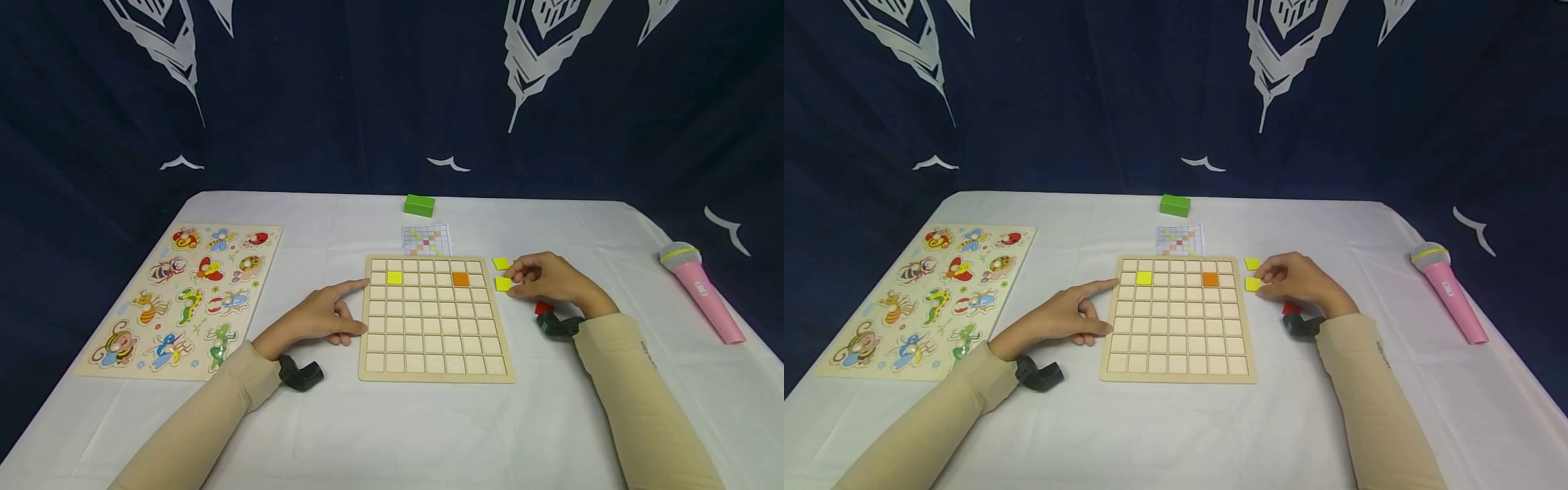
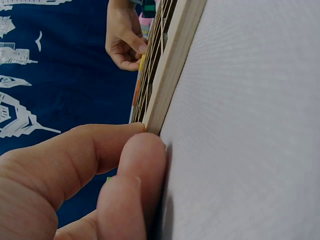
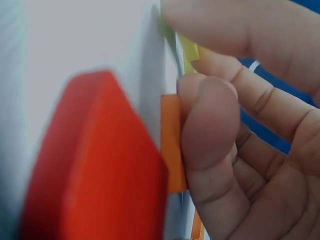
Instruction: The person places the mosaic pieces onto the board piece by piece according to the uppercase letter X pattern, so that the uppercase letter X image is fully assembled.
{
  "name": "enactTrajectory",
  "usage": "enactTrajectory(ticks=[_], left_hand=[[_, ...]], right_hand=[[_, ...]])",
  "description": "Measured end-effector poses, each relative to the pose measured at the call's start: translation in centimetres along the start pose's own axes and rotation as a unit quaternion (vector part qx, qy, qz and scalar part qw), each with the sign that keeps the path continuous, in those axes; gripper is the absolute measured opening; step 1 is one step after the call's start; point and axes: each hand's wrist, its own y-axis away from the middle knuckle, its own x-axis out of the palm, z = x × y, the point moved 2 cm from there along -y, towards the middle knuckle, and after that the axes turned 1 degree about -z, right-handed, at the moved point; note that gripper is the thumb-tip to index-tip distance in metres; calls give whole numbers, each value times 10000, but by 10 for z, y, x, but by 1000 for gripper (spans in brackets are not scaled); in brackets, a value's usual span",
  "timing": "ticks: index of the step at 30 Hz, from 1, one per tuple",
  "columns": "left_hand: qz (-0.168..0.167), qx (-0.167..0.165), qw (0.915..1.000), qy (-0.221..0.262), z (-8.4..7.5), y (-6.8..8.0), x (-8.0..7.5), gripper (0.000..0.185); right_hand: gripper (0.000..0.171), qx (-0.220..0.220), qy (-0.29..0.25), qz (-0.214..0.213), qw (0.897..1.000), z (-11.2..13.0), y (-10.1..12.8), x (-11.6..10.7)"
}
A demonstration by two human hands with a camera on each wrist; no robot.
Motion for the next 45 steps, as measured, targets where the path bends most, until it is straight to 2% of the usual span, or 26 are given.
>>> enactTrajectory(ticks=[9, 14, 19, 25, 34, 45], left_hand=[[-5, -14, 10000, -13, 1, -1, 0, 92], [-9, -19, 10000, -18, -1, -1, 0, 92], [-15, -14, 10000, -34, -1, -1, 0, 93], [-7, 16, 10000, -25, 0, -1, 0, 92], [-14, 9, 10000, -46, 1, -1, 2, 92], [-39, -6, 9999, -99, 2, -2, 0, 92]], right_hand=[[30, 115, -218, -93, 9997, 6, -1, -2], [30, 46, -778, -145, 9969, 12, 0, -3], [30, -95, -1411, -148, 9898, 20, 1, -1], [28, -72, -1890, -129, 9819, 33, 0, 6], [33, -53, -1944, 88, 9809, 55, -4, 21], [31, -122, -1990, 414, 9791, 75, -16, 39]])
